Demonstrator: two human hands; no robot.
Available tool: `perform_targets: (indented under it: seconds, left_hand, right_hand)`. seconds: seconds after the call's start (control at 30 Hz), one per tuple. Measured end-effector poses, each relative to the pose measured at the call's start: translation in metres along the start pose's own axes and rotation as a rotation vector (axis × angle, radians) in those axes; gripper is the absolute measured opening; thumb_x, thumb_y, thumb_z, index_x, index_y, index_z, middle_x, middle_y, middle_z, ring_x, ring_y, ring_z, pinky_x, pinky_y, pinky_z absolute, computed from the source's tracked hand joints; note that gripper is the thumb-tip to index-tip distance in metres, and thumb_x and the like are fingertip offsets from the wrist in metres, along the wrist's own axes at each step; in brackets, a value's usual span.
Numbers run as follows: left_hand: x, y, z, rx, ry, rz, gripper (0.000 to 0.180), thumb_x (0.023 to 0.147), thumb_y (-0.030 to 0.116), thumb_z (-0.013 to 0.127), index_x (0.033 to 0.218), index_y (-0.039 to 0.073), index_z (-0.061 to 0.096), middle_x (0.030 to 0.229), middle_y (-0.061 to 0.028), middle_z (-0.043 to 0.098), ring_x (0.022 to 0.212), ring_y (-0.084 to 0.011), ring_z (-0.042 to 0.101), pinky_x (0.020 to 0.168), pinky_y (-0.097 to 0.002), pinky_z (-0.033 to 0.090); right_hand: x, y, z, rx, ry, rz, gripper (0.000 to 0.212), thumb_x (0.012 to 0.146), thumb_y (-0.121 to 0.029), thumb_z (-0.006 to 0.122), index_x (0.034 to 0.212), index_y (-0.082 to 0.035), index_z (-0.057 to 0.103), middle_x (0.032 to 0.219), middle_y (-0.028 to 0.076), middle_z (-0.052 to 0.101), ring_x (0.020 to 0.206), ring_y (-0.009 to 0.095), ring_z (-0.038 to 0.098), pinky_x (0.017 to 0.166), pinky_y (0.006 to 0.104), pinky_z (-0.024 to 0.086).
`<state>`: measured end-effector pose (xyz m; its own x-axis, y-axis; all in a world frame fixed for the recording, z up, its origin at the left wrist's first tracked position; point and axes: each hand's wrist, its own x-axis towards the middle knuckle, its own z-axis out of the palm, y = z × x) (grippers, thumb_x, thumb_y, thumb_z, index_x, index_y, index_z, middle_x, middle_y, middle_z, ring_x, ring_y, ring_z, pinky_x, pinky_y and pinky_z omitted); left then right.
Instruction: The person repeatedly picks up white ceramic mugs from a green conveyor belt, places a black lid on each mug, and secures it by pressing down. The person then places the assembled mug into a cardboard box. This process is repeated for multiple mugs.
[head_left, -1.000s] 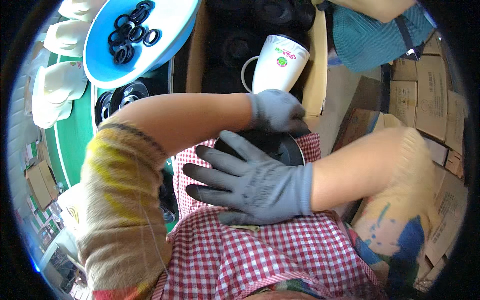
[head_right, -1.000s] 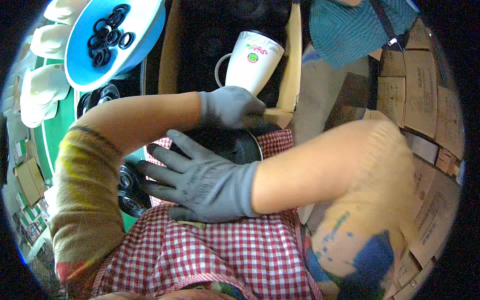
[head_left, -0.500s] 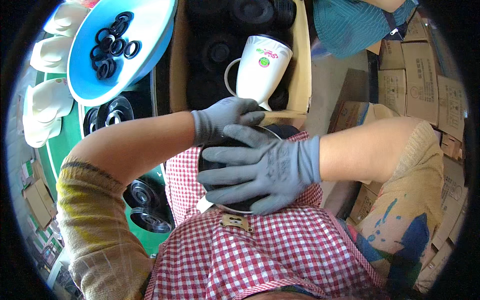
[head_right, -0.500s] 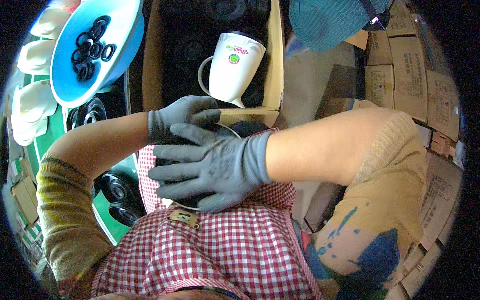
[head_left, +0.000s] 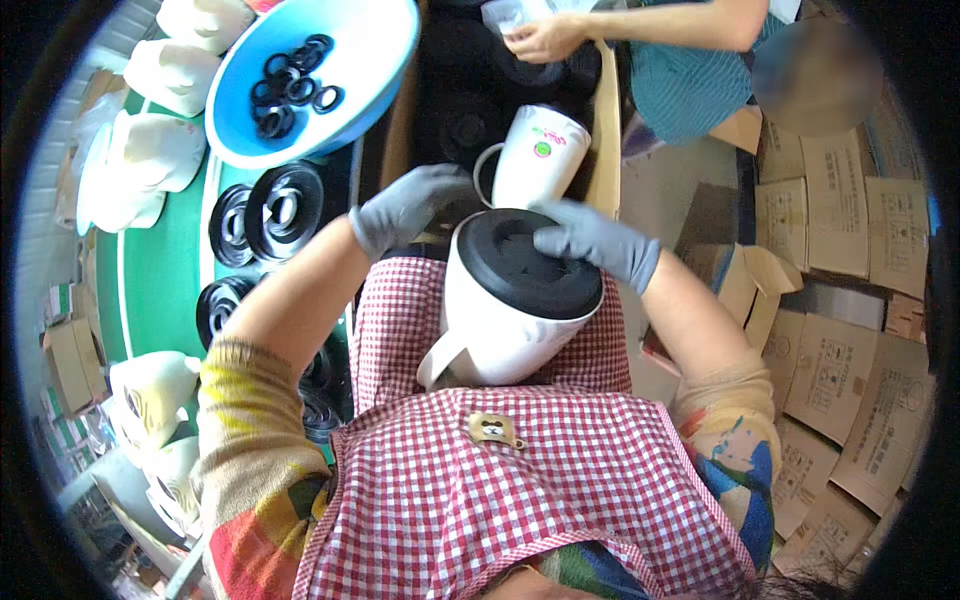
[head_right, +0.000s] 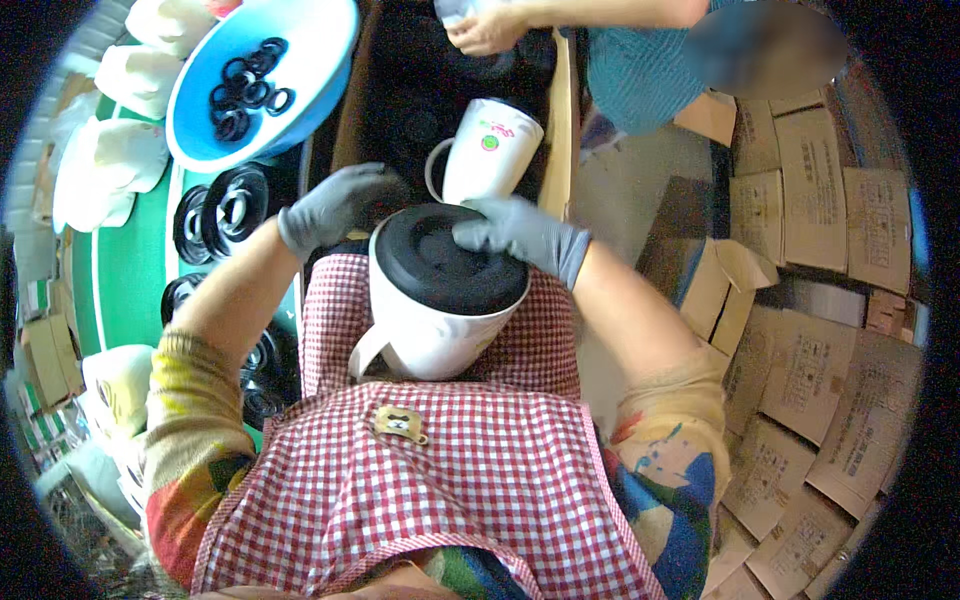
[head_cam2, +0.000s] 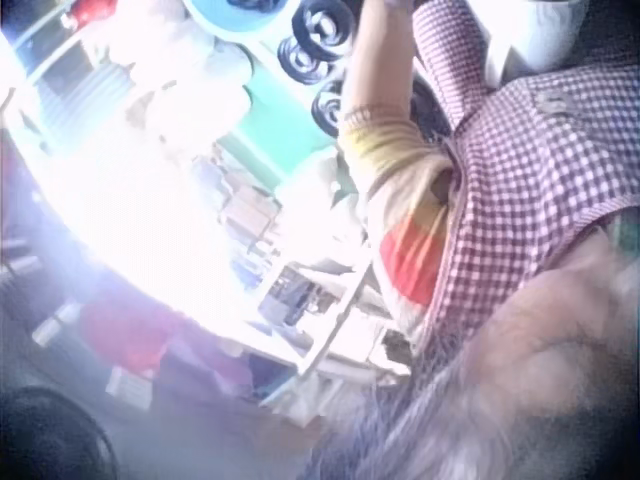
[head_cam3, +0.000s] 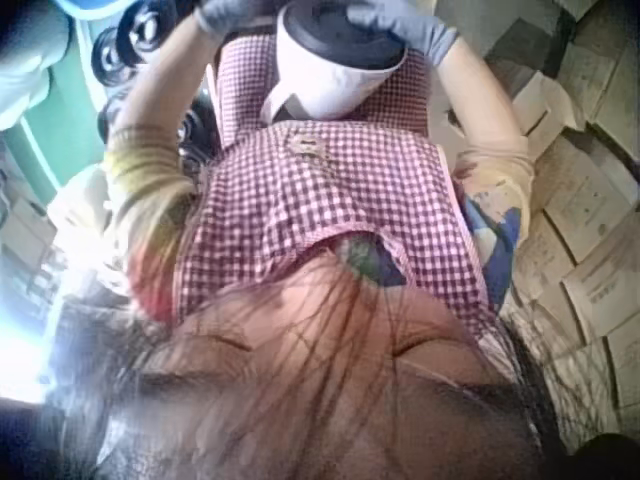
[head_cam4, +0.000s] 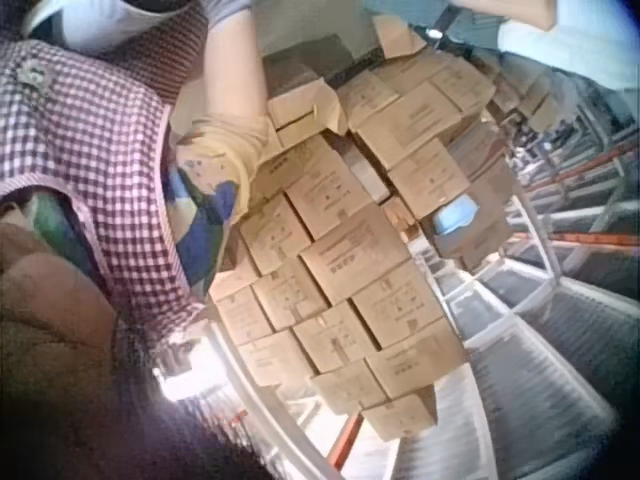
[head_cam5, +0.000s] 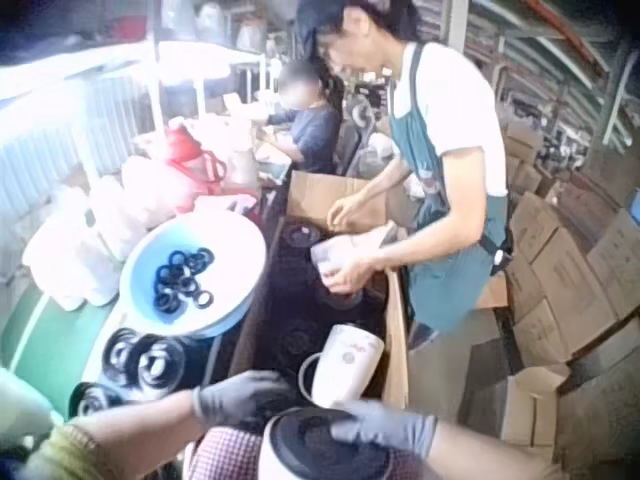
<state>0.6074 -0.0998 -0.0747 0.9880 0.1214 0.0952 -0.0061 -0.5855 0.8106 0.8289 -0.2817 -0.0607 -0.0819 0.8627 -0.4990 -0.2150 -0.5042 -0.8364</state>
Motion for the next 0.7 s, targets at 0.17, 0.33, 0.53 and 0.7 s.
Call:
perform_targets:
  seconds: [0.17,0.33,0.53,0.7]
  left_hand:
    - [-0.115,0.053,0.014,-0.519,0.177,-0.788,0.032,0.097,0.031,0.053,0.095,0.002,0.066,0.084,-0.0059,0.067,0.07,-0.0129,0.067,0.06,-0.0262,0.055]
    - [-0.164,0.113,0.063,-0.727,-0.039,-1.014,0.056,0.099,0.051,0.042,0.112,0.002,0.066,0.09,-0.009,0.069,0.073,-0.0143,0.067,0.061,-0.0256,0.053]
    - [-0.19,0.157,0.096,-1.935,0.458,-0.176,0.056,0.095,0.028,0.054,0.139,-0.004,0.039,0.125,-0.0218,0.059,0.114,-0.036,0.06,0.103,-0.0501,0.045]
    - [-0.29,0.177,0.053,-1.188,1.273,-0.086,0.05,0.091,0.024,0.059,0.131,-0.002,0.047,0.113,-0.0161,0.063,0.105,-0.0288,0.066,0.09,-0.0407,0.055]
  right_hand:
    - [-0.054,-0.004,0.005,-0.015,-0.068,-0.132,0.065,0.08,-0.027,0.077,0.13,0.007,0.053,0.12,0.013,0.064,0.108,0.02,0.061,0.098,0.0313,0.047]
    - [-0.138,-0.059,0.068,-0.338,0.144,-0.648,0.062,0.076,-0.028,0.082,0.124,0.004,0.059,0.117,0.012,0.066,0.105,0.019,0.063,0.094,0.0329,0.05]
    - [-0.147,-0.098,0.11,-0.876,0.001,-1.303,0.053,0.087,-0.029,0.068,0.13,0.001,0.056,0.121,0.022,0.064,0.113,0.034,0.062,0.1,0.0427,0.046]
    - [-0.082,-0.089,0.124,-0.686,0.174,-1.11,0.05,0.095,-0.026,0.06,0.134,0.005,0.051,0.132,0.02,0.057,0.121,0.03,0.055,0.103,0.0383,0.042]
